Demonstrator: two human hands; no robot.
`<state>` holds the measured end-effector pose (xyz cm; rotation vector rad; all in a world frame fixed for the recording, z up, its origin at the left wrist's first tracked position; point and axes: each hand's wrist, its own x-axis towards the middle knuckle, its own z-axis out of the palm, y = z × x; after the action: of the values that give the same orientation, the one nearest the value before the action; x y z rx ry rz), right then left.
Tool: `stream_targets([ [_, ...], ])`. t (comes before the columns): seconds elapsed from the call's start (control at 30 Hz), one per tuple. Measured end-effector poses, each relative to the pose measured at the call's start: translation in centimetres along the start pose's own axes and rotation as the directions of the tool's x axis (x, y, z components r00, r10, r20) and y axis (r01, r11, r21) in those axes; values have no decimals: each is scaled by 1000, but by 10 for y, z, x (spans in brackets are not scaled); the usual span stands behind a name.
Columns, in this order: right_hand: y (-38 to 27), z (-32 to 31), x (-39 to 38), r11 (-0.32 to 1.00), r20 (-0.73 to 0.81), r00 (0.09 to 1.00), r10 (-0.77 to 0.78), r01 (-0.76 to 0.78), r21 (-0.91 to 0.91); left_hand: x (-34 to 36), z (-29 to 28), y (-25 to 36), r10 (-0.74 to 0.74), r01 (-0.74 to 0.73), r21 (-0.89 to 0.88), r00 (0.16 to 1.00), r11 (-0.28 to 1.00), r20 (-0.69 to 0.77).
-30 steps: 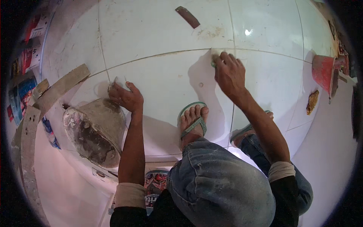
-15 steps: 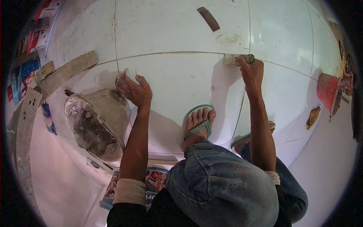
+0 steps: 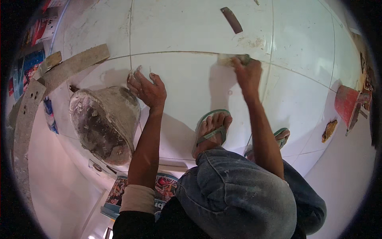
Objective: Apply grout to the gaps between floor tiles using a small spreader.
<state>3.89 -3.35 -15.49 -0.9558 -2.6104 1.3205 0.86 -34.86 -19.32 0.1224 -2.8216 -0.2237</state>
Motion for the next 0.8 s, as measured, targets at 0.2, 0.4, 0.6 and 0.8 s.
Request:
stream_targets([
  [0.2,-56,81,-16,948,15,980,-197,194,-251,2,-4,10,-43,48,-47,993,998,109],
  [0.4,-50,26,-13,942,281,953,111,-191,276,0,-8,-9,-61,66,-34,992,997,113],
  [0.6,67,-155,9,900,19,942,334,-325,290,1,-5,5,-42,55,-117,993,992,108],
  [0.8,77,-118,-7,879,-212,911,353,-246,408,0,-4,-4,17,-13,-63,998,998,56],
])
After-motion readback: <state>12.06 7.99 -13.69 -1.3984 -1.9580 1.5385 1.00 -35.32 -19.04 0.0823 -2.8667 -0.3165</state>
